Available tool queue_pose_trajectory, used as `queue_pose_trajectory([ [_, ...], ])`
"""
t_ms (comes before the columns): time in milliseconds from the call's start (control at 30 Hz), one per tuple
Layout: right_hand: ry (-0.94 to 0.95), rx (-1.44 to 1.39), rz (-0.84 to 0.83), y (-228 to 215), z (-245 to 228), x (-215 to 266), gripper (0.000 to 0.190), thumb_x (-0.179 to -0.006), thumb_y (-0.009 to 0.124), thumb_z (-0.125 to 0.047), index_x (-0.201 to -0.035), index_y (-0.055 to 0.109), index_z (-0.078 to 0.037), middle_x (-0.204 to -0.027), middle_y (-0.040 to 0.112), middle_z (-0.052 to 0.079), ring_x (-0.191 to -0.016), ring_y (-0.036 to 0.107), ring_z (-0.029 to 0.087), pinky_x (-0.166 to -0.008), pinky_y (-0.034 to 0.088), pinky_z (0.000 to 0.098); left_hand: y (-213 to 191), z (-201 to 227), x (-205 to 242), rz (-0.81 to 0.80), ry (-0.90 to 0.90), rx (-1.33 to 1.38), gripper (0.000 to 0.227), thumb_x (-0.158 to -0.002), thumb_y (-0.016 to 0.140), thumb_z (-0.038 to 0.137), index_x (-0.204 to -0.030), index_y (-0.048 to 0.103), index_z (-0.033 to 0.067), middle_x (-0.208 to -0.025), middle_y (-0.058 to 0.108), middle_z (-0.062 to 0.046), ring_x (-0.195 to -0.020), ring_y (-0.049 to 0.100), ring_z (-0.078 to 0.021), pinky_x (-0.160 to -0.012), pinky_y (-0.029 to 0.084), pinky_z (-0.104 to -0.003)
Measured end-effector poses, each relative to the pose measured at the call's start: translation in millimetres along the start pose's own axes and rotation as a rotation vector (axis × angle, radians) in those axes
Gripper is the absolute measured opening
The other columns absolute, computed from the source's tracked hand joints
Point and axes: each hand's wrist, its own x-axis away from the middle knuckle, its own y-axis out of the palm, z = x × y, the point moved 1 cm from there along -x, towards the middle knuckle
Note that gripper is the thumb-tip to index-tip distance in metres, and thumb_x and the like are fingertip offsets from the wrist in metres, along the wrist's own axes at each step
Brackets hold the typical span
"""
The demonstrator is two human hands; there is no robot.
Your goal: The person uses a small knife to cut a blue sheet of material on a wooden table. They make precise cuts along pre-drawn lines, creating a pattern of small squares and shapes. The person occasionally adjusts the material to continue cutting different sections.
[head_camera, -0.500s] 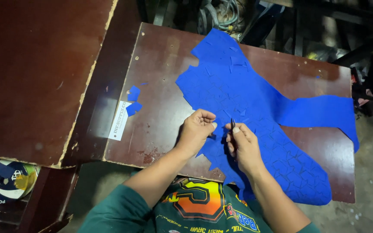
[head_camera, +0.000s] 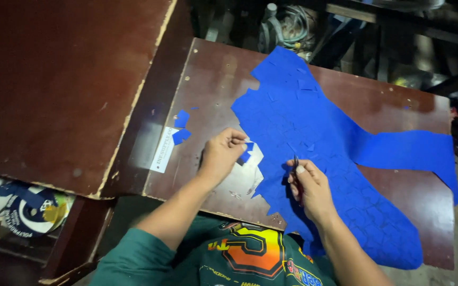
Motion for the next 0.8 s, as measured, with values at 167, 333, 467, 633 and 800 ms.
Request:
queue_pose_trajectory([
  [167,0.022,-0.004,-0.010,-2,1,-2,0.028,-0.103,0.046,-0.012,-0.118,0.063,0.004,-0.070,0.056,0.013,-0.042,0.047,0.013,-0.031,0.034,0.0242,-64,-9,-18,0.173,0.039,-0.230,0.023,-0.082,0.074,0.016,-0.100,0.078,0.0286,-0.090,0.080,0.006,-0.087,0.075,-0.0137,-0.076,0.058,-0.028],
  [333,0.035,-0.009,-0.009,0,-4,0,0.028,-0.102,0.045,-0.010,-0.119,0.063,0.004,-0.071,0.056,0.014,-0.043,0.046,0.013,-0.033,0.035,0.0244,-113,-43,-41,0.400,0.411,-0.438,0.023,-0.081,0.074,0.006,-0.096,0.076,0.0235,-0.081,0.077,0.001,-0.083,0.074,-0.0242,-0.076,0.058,-0.036],
  [467,0.032,-0.010,-0.023,-3,1,-2,0.029,-0.102,0.045,-0.010,-0.120,0.062,0.005,-0.072,0.055,0.015,-0.043,0.046,0.014,-0.033,0.037,0.0247,-103,-29,-28,0.550,0.649,-0.810,0.015,-0.087,0.065,0.005,-0.098,0.070,0.0141,-0.090,0.068,-0.005,-0.079,0.067,-0.0274,-0.068,0.055,-0.039],
  [633,0.008,-0.025,-0.019,-3,-2,-2,0.030,-0.102,0.045,-0.011,-0.122,0.062,0.005,-0.073,0.056,0.015,-0.044,0.048,0.014,-0.033,0.039,0.0244,-55,12,5,0.588,0.757,-0.894,0.023,-0.088,0.068,0.011,-0.111,0.064,0.0124,-0.107,0.058,-0.007,-0.091,0.060,-0.0311,-0.070,0.052,-0.042],
  [800,-0.038,-0.035,-0.059,1,-12,-5,0.050,-0.103,0.041,-0.010,-0.153,0.041,-0.003,-0.080,0.061,0.019,-0.047,0.051,0.016,-0.034,0.040,0.0231,33,-8,41,0.169,0.881,-0.686,0.015,-0.086,0.069,0.019,-0.099,0.070,0.0106,-0.098,0.062,-0.011,-0.085,0.061,-0.0308,-0.067,0.050,-0.042],
])
